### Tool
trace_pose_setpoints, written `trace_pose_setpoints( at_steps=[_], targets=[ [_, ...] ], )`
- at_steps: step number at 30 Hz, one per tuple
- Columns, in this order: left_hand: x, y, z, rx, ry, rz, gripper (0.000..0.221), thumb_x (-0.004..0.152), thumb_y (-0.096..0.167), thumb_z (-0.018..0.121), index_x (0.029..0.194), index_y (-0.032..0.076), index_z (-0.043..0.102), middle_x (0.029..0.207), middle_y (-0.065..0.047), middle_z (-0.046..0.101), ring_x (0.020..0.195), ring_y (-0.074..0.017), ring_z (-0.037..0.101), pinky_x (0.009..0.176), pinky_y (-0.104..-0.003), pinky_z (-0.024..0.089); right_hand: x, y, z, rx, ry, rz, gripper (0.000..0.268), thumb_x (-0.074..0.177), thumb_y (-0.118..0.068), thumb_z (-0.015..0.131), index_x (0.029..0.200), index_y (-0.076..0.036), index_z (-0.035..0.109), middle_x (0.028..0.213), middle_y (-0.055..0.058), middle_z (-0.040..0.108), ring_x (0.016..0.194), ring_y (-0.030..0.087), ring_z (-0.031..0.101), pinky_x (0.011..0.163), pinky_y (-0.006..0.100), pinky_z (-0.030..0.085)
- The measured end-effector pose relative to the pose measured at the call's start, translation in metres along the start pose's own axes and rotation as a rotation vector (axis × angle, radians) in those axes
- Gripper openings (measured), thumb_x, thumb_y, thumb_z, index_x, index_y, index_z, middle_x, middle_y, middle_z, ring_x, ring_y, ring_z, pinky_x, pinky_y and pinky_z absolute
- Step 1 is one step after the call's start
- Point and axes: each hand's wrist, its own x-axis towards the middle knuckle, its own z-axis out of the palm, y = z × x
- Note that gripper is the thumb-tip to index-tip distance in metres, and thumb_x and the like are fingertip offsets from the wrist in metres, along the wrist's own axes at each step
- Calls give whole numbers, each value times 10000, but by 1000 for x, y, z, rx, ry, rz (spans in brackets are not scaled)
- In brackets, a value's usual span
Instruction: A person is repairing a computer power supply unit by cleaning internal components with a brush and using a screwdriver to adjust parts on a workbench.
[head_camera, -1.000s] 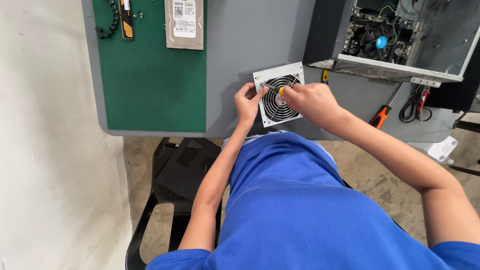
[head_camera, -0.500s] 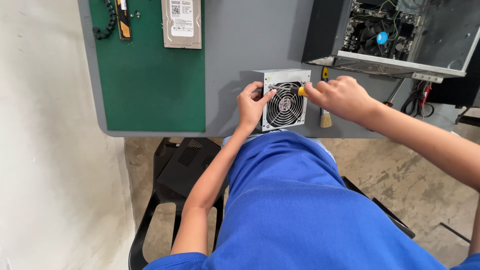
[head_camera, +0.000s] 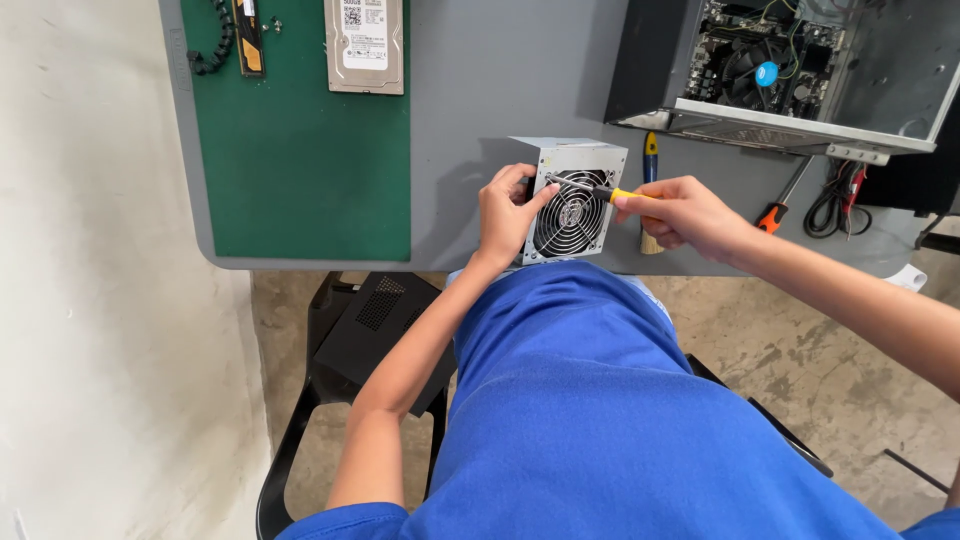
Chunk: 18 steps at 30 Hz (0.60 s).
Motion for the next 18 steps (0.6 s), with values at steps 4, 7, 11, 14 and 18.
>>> trace_pose_setpoints(
  at_steps=[4,7,11,14,18],
  targets=[
    [-3,15,1,25,10,2,313,815,205,864,1011,28,698,992,-86,684,867,-316,766,704,-309,619,3,29,-12,-1122,272,-476,390,983,-377,696,1283,-149,599,799,137,720,772,403,733,692,473,560],
    [-6,17,4,46,-1,4,303,809,199,867,1014,43,707,1006,-73,690,875,-315,764,716,-315,624,8,47,-18,-1675,571,-1300,154,1071,-286,582,1100,-138,615,749,-44,464,479,62,568,548,174,430],
    [-10,24,5,62,6,13,281,812,172,859,1020,50,714,1002,-61,689,861,-301,767,717,-299,625,-5,42,-11,-1529,462,-1079,183,1048,-275,604,1120,-108,625,803,-6,565,554,140,637,581,236,514],
    [-10,23,7,87,22,8,283,806,173,859,1019,57,713,1013,-60,692,862,-297,767,725,-299,624,-13,22,-5,-1028,284,-665,239,1013,-213,684,1159,-24,686,896,138,707,711,300,735,622,330,570],
    [-14,35,8,157,29,13,272,807,167,848,1010,52,707,1026,-81,700,862,-311,764,730,-314,626,-13,13,-9,-155,45,-226,233,995,-133,664,1049,85,730,623,61,446,471,101,382,442,234,322]
  ],
)
